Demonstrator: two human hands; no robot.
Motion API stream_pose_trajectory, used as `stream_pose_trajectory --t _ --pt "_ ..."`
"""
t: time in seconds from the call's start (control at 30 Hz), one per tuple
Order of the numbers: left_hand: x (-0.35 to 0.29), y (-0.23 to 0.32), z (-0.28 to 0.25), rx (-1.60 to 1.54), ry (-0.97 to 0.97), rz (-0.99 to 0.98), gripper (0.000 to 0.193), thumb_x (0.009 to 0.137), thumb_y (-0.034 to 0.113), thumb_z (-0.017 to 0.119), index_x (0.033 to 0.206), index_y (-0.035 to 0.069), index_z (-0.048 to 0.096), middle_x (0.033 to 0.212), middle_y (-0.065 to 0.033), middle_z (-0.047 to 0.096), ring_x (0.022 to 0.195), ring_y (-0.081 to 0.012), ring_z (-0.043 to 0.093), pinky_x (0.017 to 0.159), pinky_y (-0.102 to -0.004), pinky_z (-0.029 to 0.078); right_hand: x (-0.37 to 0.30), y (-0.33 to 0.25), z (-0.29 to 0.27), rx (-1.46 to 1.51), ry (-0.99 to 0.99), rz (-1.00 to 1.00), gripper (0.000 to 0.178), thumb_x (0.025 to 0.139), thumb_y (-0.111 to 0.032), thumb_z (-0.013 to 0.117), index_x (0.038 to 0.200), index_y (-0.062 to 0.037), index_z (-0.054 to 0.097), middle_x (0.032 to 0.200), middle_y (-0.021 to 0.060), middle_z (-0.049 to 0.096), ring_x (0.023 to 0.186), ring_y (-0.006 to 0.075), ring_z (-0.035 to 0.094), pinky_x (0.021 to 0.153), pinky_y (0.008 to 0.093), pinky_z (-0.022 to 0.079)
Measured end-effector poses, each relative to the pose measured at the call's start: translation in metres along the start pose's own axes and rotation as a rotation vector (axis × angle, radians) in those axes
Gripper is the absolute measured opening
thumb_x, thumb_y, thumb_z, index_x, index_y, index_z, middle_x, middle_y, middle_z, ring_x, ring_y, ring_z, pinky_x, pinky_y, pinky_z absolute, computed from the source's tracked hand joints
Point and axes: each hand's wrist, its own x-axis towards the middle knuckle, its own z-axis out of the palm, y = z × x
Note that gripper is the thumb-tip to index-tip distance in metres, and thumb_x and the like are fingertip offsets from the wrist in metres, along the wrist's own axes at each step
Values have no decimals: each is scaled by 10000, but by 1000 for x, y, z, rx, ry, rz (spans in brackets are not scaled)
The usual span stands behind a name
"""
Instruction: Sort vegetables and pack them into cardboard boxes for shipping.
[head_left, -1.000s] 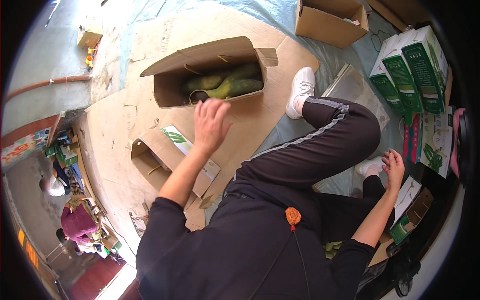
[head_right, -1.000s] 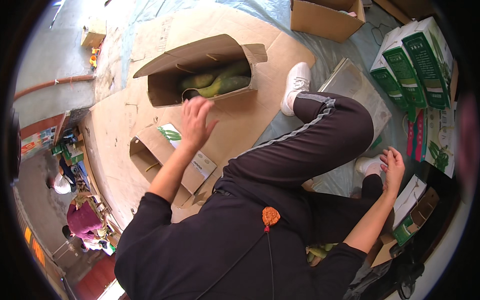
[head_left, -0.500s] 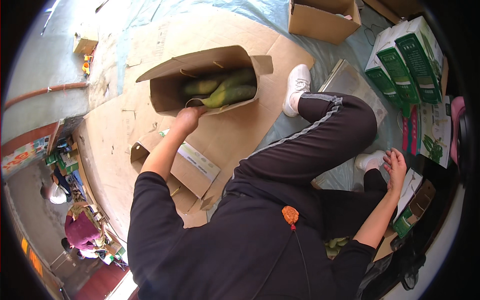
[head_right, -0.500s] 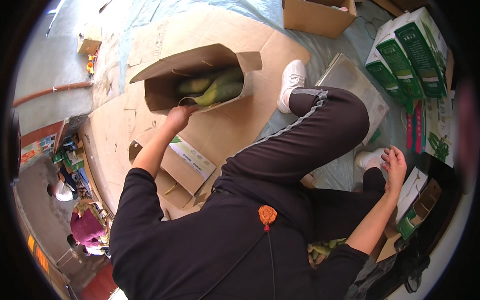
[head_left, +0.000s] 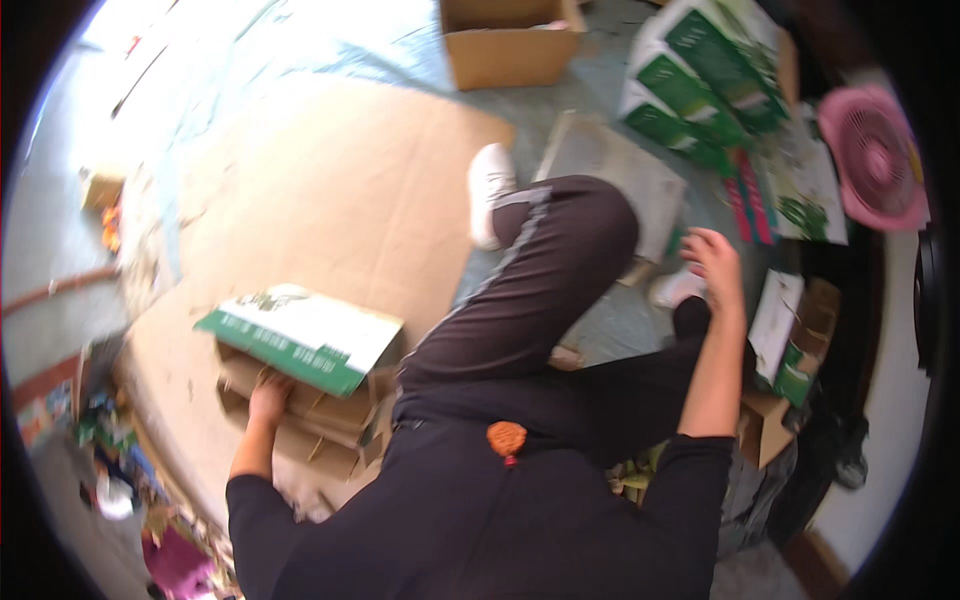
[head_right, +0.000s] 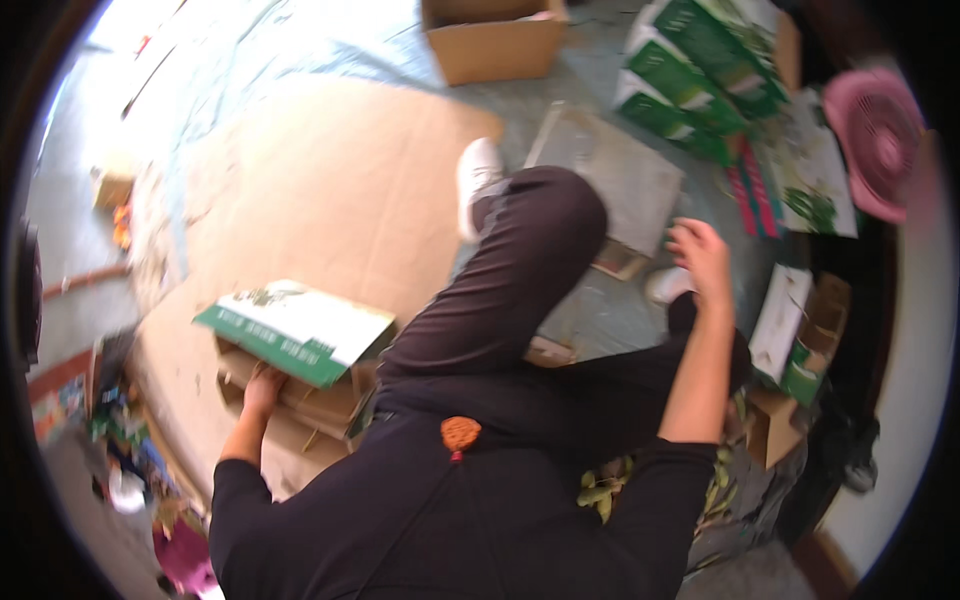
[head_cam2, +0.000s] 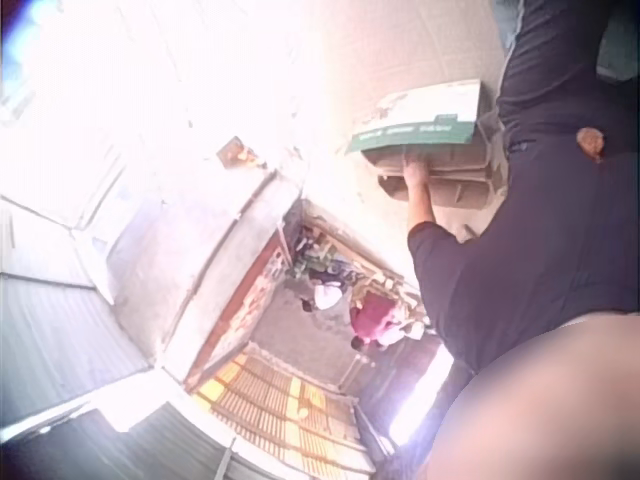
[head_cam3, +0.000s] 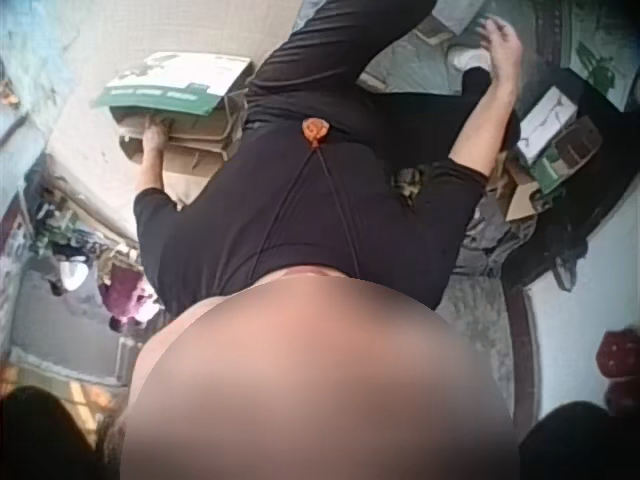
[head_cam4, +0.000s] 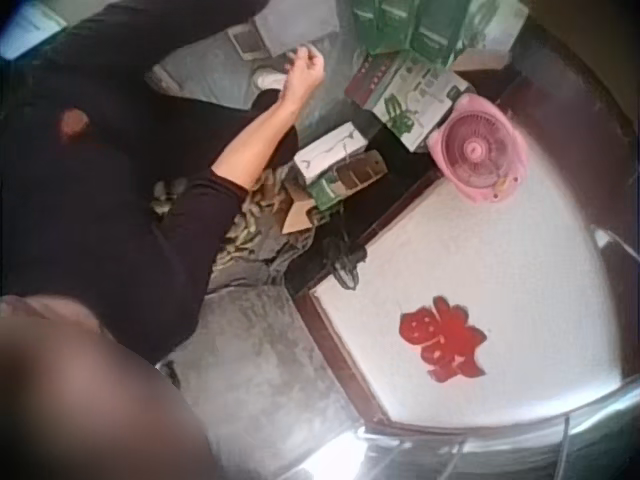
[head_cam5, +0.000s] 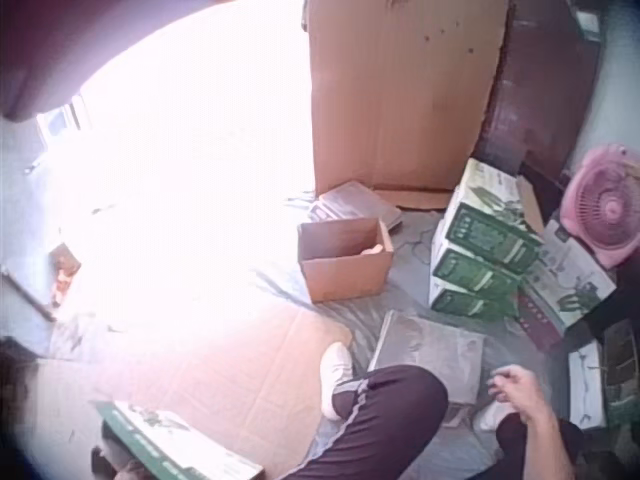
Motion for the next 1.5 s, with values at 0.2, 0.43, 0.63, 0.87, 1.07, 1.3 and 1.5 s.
stream_pose_trajectory --t 0.2,0.43,0.63,0.87,1.07,1.3,1.5 --pt "9 -8 -31 302 -162 -9 289 836 173 453 1059 181 637 1099 -55 600 1130 -241 500 1000 -402 333 7 -8 -15 24 2 -78 248 874 -224 577 1056 -58 605 923 42 653 761 93 608 610 205 437" --pt "16 -15 -58 95 35 -253 181 818 170 548 957 92 634 1023 -140 600 998 -310 537 825 -426 434 8 0 -54 23 70 -183 200 824 -135 609 970 1 624 822 60 645 719 123 595 650 269 473" --pt "11 -35 -91 -533 327 -592 265 835 213 524 986 21 627 1000 -156 625 932 -341 574 763 -441 466 9 25 -75 -59 96 -225 239 789 -203 633 944 -21 634 826 109 660 757 210 624 690 320 479" --pt "129 3 -196 -936 642 -605 402 887 159 482 1271 41 469 1213 -178 552 1115 -241 530 839 -451 500 -5 43 -85 -145 91 -199 250 778 -214 631 955 -37 639 905 125 663 839 255 628 740 345 482" --pt "220 211 -361 -631 808 229 238 852 44 506 1063 -31 588 1042 -138 618 995 -247 560 909 -341 408 -32 44 -110 -87 107 -266 258 794 -213 624 981 -36 630 913 126 660 859 239 625 756 329 476" --pt "258 464 -458 -287 736 847 198 761 -3 582 953 14 627 948 -138 611 945 -306 550 863 -381 405 -68 17 -164 -125 217 -392 231 768 -234 650 903 -47 633 858 129 651 824 287 616 708 395 469" --pt "262 580 -421 190 410 1004 286 732 181 684 1014 154 648 1014 -45 627 1042 -227 542 1065 -541 166 -55 120 -259 -469 537 64 263 798 -283 633 982 -96 622 926 114 658 884 294 624 743 388 483"
